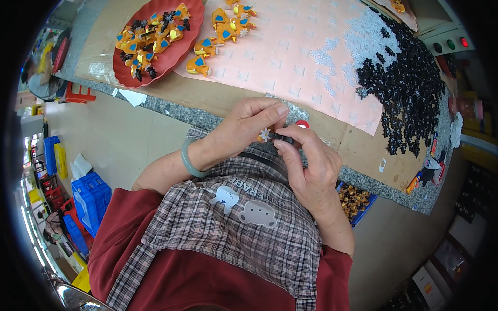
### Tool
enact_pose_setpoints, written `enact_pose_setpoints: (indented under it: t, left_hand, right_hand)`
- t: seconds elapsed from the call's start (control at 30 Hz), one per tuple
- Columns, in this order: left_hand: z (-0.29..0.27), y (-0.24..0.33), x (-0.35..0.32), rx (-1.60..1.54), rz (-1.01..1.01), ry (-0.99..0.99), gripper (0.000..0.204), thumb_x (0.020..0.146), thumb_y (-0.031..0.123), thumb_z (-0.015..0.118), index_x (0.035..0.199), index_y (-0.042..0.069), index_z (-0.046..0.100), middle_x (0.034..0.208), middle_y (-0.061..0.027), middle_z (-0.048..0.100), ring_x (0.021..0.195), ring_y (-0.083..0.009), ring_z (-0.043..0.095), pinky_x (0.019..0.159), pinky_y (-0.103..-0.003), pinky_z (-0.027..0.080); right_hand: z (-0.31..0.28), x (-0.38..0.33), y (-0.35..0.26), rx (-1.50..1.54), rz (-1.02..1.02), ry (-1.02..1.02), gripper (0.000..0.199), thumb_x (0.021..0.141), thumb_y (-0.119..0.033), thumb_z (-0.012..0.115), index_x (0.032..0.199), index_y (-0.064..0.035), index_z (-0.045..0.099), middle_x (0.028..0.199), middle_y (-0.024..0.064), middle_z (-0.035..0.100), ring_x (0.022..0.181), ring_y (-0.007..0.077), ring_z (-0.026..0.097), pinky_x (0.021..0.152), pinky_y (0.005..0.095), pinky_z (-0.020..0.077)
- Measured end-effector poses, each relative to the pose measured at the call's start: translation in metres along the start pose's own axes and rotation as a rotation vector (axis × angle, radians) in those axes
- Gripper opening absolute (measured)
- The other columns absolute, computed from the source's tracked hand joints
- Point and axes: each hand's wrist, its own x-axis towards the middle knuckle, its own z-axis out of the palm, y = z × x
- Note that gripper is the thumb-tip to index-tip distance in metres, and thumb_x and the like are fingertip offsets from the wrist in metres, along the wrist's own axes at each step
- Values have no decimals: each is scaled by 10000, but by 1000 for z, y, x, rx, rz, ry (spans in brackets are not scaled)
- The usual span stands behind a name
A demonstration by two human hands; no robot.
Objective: The person assembles toy figurines by attaching small parts and applying glue by hand, and unloads batches of toy pieces from an oven onto the workstation.
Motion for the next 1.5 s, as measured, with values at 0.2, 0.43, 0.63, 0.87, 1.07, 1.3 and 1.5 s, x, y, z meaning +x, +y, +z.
enact_pose_setpoints:
  t: [0.2, 0.43, 0.63, 0.87, 1.07, 1.3, 1.5]
  left_hand:
    - [-4, -5, 2, 29, 56, -41, 370, 1043, 307, 484, 803, 41, 574, 759, 33, 528, 733, -49, 477, 633, -225, 417]
    - [-4, 2, -1, 225, 172, 28, 357, 1030, 259, 505, 799, -1, 584, 682, -8, 546, 661, -63, 480, 595, -254, 422]
    - [-4, 7, 0, 571, 373, 128, 298, 986, 190, 556, 800, -39, 597, 582, -113, 541, 507, -159, 460, 513, -314, 414]
    - [1, 6, 1, 630, 408, 173, 251, 954, 154, 586, 792, -37, 589, 594, -175, 537, 487, -297, 468, 498, -364, 410]
    - [4, 5, 2, 663, 372, 162, 255, 951, 150, 582, 774, -33, 583, 606, -193, 546, 505, -333, 493, 505, -383, 412]
    - [5, 10, 5, 641, 316, 193, 248, 969, 152, 565, 790, -21, 568, 596, -128, 519, 522, -205, 499, 532, -332, 413]
    - [-26, 45, -6, 680, 307, 281, 165, 980, 149, 565, 894, 12, 600, 749, 3, 555, 642, -66, 502, 569, -246, 415]
  right_hand:
    - [3, -1, 2, -53, -19, 30, 169, 840, -46, 725, 993, -29, 656, 824, 103, 691, 664, 211, 686, 586, 295, 515]
    - [-3, 3, -6, -286, -221, -7, 176, 828, 19, 709, 991, 3, 647, 848, 142, 683, 714, 249, 692, 609, 317, 523]
    - [0, -1, -8, -430, -216, -79, 268, 766, 46, 728, 1018, 5, 646, 830, 159, 661, 698, 306, 667, 587, 379, 515]
    - [6, -4, 0, -455, -303, -43, 320, 742, 70, 725, 1048, 34, 638, 779, 160, 637, 629, 296, 644, 533, 379, 502]
    - [6, -5, 7, -464, -317, -61, 326, 740, 76, 714, 1053, 57, 629, 742, 151, 618, 594, 285, 630, 512, 371, 497]
    - [10, -1, 8, -476, -305, -8, 301, 770, 30, 715, 1059, 43, 634, 754, 143, 634, 605, 278, 645, 517, 351, 512]
    - [-19, 18, 8, -241, -167, -96, 263, 796, -23, 733, 1044, 16, 653, 788, 133, 660, 621, 235, 659, 536, 331, 526]
